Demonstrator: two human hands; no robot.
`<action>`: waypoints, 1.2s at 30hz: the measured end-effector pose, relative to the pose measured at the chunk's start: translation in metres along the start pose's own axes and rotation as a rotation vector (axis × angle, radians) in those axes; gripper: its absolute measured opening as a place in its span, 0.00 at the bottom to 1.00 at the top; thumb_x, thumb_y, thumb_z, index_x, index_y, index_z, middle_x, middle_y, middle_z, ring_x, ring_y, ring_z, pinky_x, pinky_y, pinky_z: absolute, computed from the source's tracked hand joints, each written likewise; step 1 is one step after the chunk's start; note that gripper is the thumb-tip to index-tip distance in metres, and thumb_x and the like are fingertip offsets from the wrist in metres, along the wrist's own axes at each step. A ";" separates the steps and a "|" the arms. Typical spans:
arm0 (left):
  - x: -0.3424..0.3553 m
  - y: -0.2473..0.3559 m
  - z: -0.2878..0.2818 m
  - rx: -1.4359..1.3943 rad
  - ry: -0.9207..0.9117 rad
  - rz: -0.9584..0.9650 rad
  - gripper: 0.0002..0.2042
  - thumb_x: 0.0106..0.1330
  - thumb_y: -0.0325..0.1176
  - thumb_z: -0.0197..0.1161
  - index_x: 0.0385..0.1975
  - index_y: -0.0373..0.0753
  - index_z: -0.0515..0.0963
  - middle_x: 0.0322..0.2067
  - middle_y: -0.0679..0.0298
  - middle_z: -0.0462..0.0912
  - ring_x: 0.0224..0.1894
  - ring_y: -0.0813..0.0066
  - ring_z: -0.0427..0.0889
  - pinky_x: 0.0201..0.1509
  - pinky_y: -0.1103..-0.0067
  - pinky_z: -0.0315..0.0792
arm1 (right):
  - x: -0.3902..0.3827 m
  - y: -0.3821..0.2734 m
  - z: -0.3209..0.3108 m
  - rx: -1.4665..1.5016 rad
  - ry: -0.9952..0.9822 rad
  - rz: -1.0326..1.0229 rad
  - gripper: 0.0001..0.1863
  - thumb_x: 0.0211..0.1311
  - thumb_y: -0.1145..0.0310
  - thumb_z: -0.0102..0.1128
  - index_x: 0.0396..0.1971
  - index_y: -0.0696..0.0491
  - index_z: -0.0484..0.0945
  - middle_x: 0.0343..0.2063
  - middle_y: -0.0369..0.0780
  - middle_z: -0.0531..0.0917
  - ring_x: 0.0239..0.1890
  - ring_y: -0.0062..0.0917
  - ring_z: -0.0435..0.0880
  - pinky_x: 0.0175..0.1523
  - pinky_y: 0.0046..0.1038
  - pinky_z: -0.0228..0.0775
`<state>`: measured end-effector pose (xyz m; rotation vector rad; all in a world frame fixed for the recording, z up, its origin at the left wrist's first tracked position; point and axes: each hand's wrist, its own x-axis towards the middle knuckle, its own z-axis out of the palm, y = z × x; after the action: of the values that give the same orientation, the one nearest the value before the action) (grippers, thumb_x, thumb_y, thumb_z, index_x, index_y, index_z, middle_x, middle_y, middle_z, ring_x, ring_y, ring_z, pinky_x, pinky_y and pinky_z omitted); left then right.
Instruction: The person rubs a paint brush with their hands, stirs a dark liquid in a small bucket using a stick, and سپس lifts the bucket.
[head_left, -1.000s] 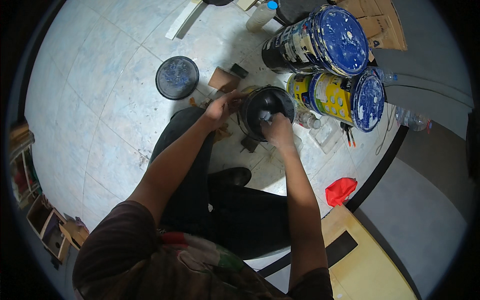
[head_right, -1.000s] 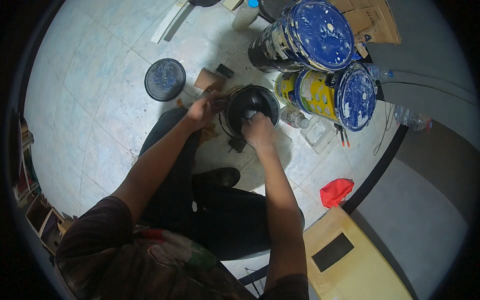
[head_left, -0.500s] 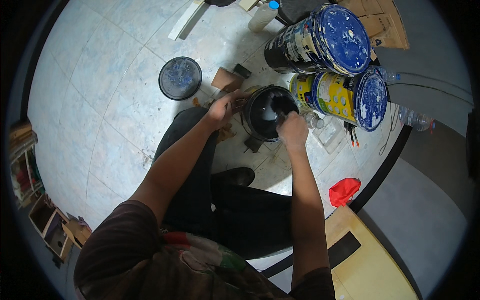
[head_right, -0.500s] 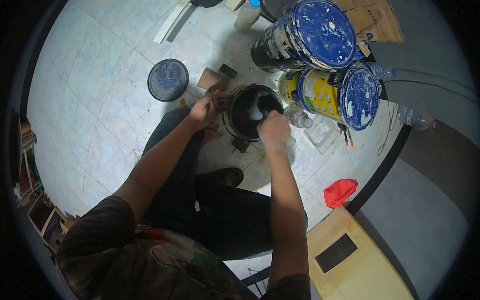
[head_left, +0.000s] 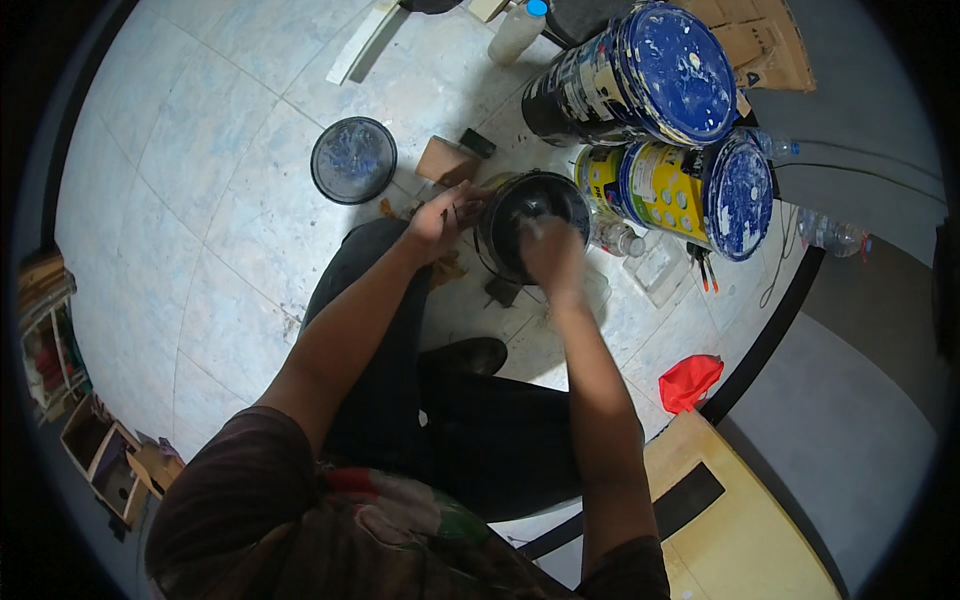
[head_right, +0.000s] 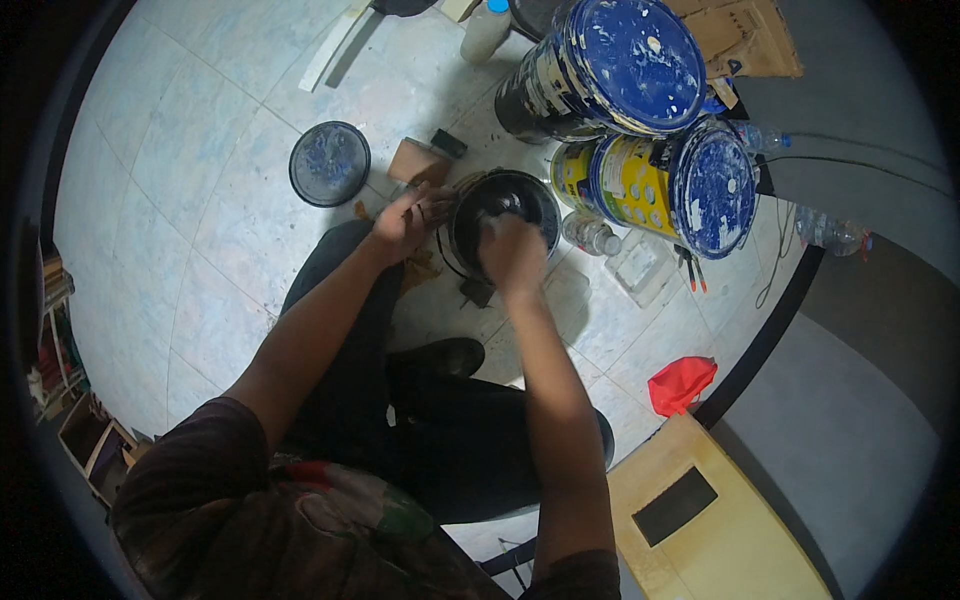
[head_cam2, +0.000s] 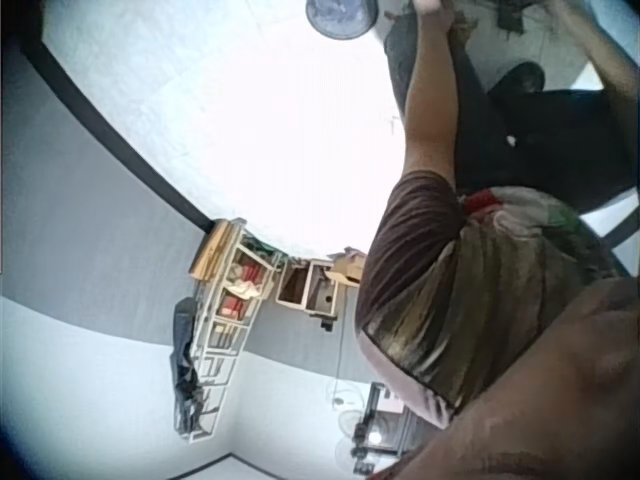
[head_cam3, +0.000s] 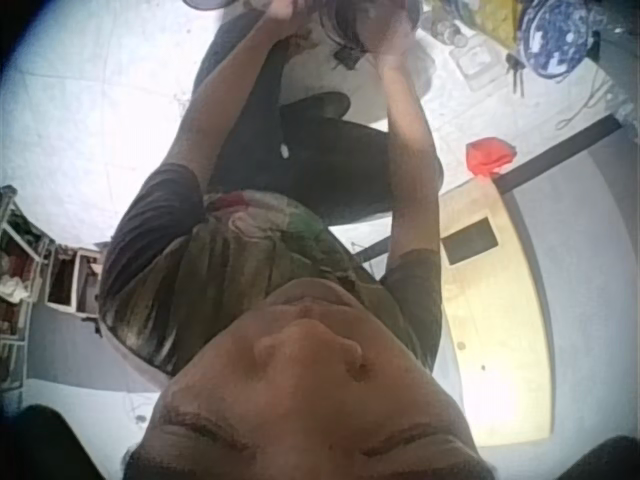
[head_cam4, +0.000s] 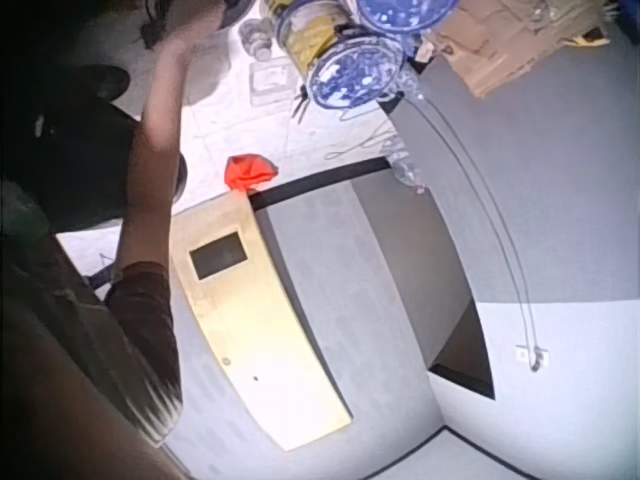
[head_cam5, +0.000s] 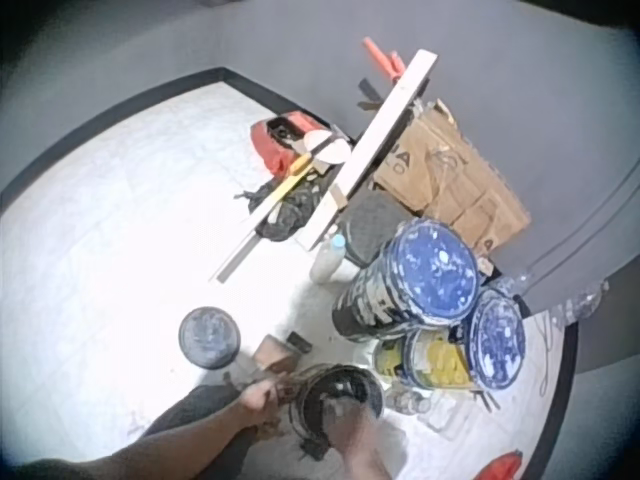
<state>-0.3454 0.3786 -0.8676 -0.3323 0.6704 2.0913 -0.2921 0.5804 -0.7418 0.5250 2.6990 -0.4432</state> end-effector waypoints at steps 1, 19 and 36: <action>-0.002 -0.001 0.000 0.000 -0.004 0.009 0.29 0.85 0.52 0.46 0.65 0.30 0.77 0.62 0.59 0.82 0.65 0.68 0.79 0.76 0.69 0.64 | 0.005 0.010 -0.003 -0.014 0.075 0.039 0.13 0.65 0.60 0.64 0.38 0.55 0.88 0.34 0.55 0.89 0.45 0.53 0.90 0.52 0.51 0.83; 0.000 -0.006 0.000 0.090 -0.066 0.060 0.35 0.82 0.56 0.49 0.74 0.28 0.66 0.71 0.51 0.73 0.74 0.56 0.68 0.81 0.62 0.56 | 0.001 0.004 0.001 0.033 0.151 -0.157 0.08 0.64 0.67 0.63 0.32 0.55 0.88 0.31 0.52 0.90 0.37 0.49 0.92 0.44 0.47 0.85; -0.004 0.001 0.009 0.035 -0.028 0.011 0.30 0.87 0.51 0.41 0.69 0.29 0.72 0.62 0.59 0.82 0.66 0.70 0.78 0.74 0.70 0.66 | -0.007 -0.005 -0.013 -0.071 -0.034 -0.102 0.12 0.67 0.64 0.64 0.34 0.58 0.87 0.34 0.56 0.89 0.40 0.52 0.91 0.48 0.50 0.83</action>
<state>-0.3435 0.3803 -0.8581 -0.2798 0.6932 2.0882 -0.2919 0.5784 -0.7262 0.3574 2.7061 -0.3775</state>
